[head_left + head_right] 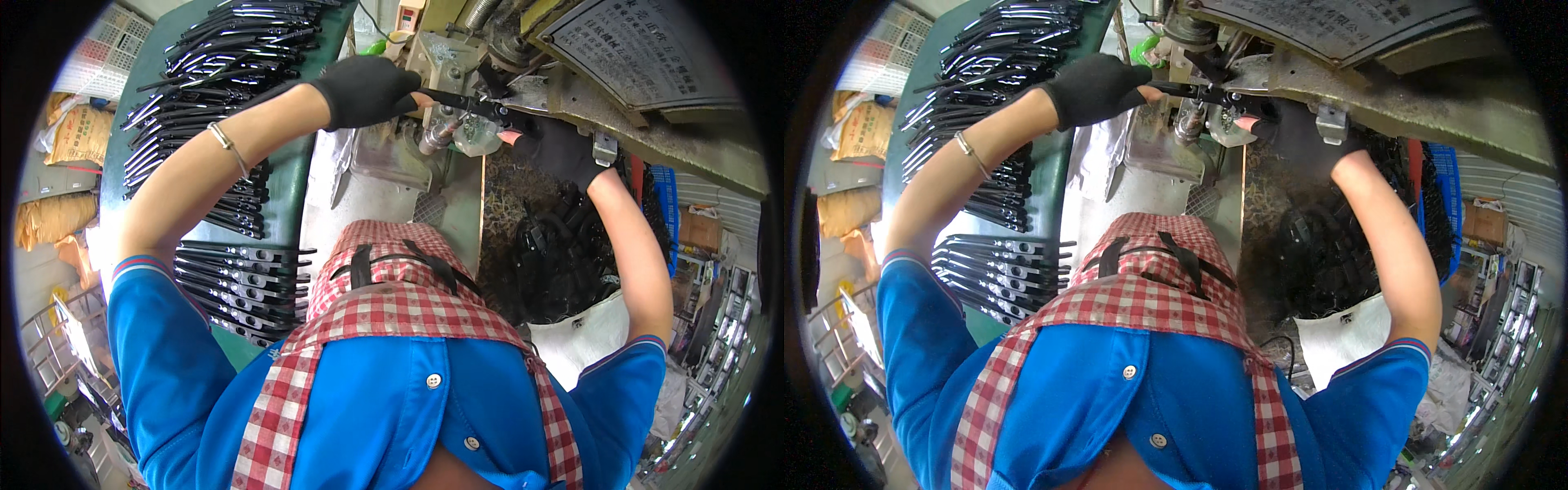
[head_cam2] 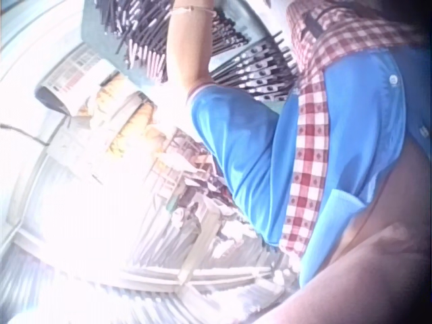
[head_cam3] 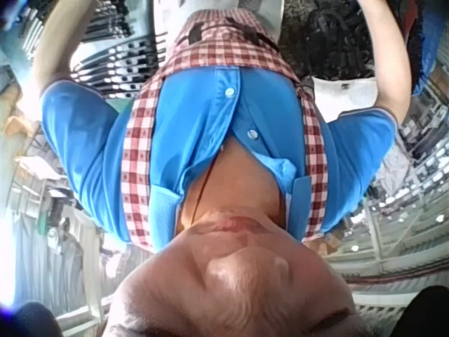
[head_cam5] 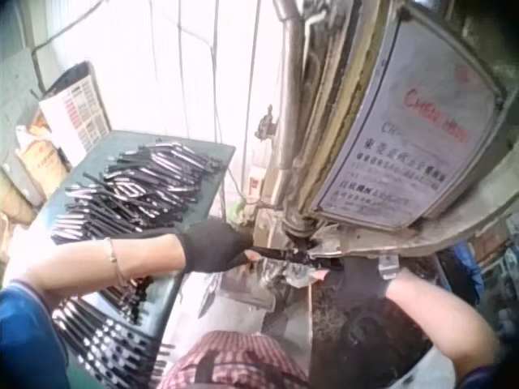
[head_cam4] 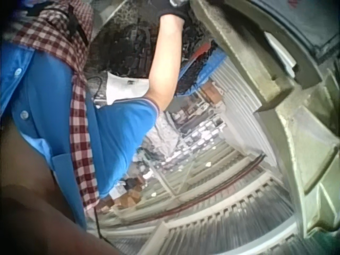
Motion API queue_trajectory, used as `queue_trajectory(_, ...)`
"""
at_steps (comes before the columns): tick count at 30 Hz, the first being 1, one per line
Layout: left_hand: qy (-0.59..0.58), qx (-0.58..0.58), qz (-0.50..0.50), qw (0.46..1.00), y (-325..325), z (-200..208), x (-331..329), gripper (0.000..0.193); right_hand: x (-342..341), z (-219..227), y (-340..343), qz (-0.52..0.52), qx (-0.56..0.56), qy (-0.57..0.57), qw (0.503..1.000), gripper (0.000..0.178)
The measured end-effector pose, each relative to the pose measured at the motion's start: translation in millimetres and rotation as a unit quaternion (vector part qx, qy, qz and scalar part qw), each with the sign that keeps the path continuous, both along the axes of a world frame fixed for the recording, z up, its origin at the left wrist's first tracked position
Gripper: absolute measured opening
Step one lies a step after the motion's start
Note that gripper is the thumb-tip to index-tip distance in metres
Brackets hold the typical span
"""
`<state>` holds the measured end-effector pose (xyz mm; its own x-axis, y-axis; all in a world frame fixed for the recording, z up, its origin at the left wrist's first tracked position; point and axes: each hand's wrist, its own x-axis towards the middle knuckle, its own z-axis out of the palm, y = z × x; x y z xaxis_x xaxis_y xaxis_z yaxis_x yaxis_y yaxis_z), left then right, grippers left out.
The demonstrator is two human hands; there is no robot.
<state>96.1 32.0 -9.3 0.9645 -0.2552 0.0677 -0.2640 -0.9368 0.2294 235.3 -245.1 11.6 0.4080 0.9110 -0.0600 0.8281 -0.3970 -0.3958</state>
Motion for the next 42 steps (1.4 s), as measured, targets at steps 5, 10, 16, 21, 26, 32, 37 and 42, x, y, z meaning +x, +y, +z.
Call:
queue_trajectory(5,0.014,0.051,-0.014,0.998,5.2,-10.9,11.4,0.043,9.0,-15.0,18.0,-0.034,-0.206,0.067,0.976,0.061)
queue_trajectory(10,0.009,0.066,-0.021,0.998,7.9,-25.0,19.4,0.043,3.9,-48.0,3.1,-0.091,-0.099,-0.019,0.991,0.046)
queue_trajectory(16,0.003,0.052,-0.049,0.997,11.2,-21.4,13.9,0.042,-25.0,-47.4,-3.0,-0.093,0.101,-0.179,0.974,0.041)
queue_trajectory(21,0.014,0.034,-0.011,0.999,12.2,-22.1,6.0,0.026,-89.3,-22.0,-7.1,-0.053,0.286,-0.034,0.956,0.018)
queue_trajectory(26,-0.006,0.01,-0.02,1.0,18.7,-29.6,5.4,0.033,-88.4,-73.7,-13.5,-0.033,0.149,0.089,0.984,0.011)
queue_trajectory(32,-0.023,-0.019,-0.009,1.0,15.3,-23.2,3.1,0.045,-35.1,-158.1,-13.2,-0.162,0.105,0.154,0.969,0.02)
queue_trajectory(37,-0.024,-0.034,-0.011,0.999,-2.6,-10.2,-2.4,0.036,19.4,-223.6,12.8,-0.286,0.103,-0.059,0.951,0.024)
queue_trajectory(42,-0.031,-0.124,-0.025,0.991,6.0,-5.2,-56.2,0.018,105.3,-307.9,-0.5,-0.033,-0.055,-0.234,0.97,0.023)
